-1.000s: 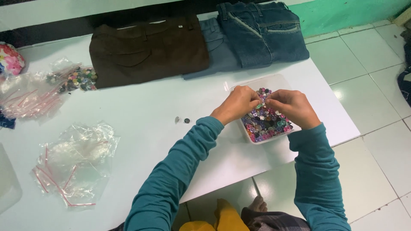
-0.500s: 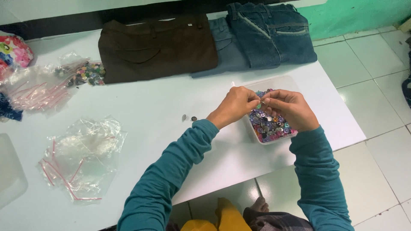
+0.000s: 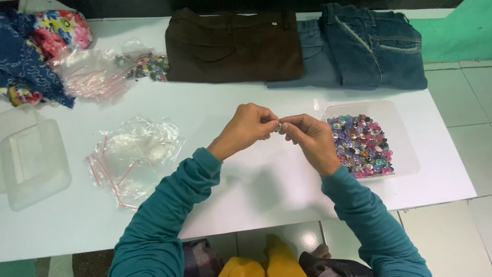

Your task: Sorting small colorful buttons from a plastic container and bagging them into individual clear plastic bags on a work table.

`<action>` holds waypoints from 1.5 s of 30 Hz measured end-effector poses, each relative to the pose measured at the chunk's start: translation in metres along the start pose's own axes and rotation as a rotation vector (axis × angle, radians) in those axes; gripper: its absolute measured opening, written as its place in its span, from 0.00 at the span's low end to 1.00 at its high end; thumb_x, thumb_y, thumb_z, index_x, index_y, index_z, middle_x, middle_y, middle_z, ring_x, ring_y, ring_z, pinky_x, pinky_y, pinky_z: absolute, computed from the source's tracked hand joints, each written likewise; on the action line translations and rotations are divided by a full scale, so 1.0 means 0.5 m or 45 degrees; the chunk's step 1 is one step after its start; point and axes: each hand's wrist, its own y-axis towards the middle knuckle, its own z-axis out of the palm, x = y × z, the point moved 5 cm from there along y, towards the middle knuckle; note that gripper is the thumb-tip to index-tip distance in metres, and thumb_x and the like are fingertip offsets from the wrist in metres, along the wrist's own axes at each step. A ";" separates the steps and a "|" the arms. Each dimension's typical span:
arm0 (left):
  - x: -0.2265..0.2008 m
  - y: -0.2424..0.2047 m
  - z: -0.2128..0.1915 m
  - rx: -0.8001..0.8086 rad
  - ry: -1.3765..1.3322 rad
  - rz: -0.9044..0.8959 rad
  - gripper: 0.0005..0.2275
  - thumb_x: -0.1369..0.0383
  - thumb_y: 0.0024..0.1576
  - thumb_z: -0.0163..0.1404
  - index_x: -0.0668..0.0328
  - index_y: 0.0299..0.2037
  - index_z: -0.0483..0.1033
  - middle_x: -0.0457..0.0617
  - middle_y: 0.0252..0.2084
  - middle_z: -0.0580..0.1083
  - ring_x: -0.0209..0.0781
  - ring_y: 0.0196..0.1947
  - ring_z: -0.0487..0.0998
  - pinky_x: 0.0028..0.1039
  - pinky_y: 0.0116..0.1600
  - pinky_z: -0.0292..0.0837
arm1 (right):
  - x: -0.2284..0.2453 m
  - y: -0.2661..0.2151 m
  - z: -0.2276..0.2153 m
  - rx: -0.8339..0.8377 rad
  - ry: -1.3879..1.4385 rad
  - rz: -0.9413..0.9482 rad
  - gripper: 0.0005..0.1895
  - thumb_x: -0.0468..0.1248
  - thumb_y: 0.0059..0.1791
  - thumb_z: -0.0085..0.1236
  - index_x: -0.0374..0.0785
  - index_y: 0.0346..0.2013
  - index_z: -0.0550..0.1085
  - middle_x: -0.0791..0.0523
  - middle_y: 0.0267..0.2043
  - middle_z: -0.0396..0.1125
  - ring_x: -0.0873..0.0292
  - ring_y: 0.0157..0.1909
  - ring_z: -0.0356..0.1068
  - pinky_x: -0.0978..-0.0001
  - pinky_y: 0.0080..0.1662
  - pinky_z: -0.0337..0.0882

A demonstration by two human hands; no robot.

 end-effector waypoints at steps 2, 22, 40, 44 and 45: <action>0.042 -0.002 -0.004 0.017 0.028 -0.066 0.10 0.71 0.59 0.51 0.70 0.45 0.80 0.57 0.30 0.80 0.40 0.29 0.82 0.24 0.34 0.82 | -0.023 0.002 0.031 0.031 0.031 0.064 0.10 0.31 0.51 0.60 0.29 0.46 0.79 0.48 0.32 0.77 0.61 0.33 0.74 0.76 0.34 0.74; 0.235 -0.011 0.053 -0.019 0.317 -0.209 0.07 0.71 0.56 0.55 0.64 0.41 0.82 0.59 0.37 0.81 0.52 0.39 0.84 0.35 0.39 0.83 | -0.120 -0.036 0.126 0.171 -0.545 0.054 0.09 0.26 0.49 0.60 0.36 0.43 0.78 0.51 0.43 0.73 0.52 0.49 0.75 0.64 0.52 0.77; 0.143 -0.022 -0.006 -0.112 0.474 -0.203 0.08 0.67 0.57 0.55 0.61 0.42 0.82 0.58 0.35 0.81 0.53 0.37 0.84 0.42 0.41 0.82 | -0.104 -0.039 0.087 0.090 -0.487 -0.048 0.12 0.27 0.47 0.64 0.38 0.45 0.79 0.51 0.41 0.71 0.55 0.41 0.73 0.66 0.44 0.75; 0.056 -0.002 -0.011 -0.146 0.467 -0.140 0.10 0.67 0.60 0.52 0.62 0.46 0.81 0.59 0.35 0.81 0.52 0.33 0.84 0.41 0.39 0.81 | -0.035 -0.054 0.023 -0.013 -0.458 -0.238 0.10 0.30 0.49 0.61 0.41 0.44 0.80 0.54 0.40 0.71 0.59 0.36 0.73 0.68 0.40 0.75; 0.035 0.005 -0.011 -0.167 0.452 -0.108 0.11 0.66 0.60 0.51 0.63 0.46 0.81 0.60 0.36 0.81 0.51 0.31 0.84 0.40 0.37 0.81 | -0.012 -0.057 0.006 -0.035 -0.465 -0.302 0.09 0.31 0.50 0.61 0.43 0.43 0.80 0.55 0.40 0.71 0.60 0.35 0.72 0.69 0.39 0.75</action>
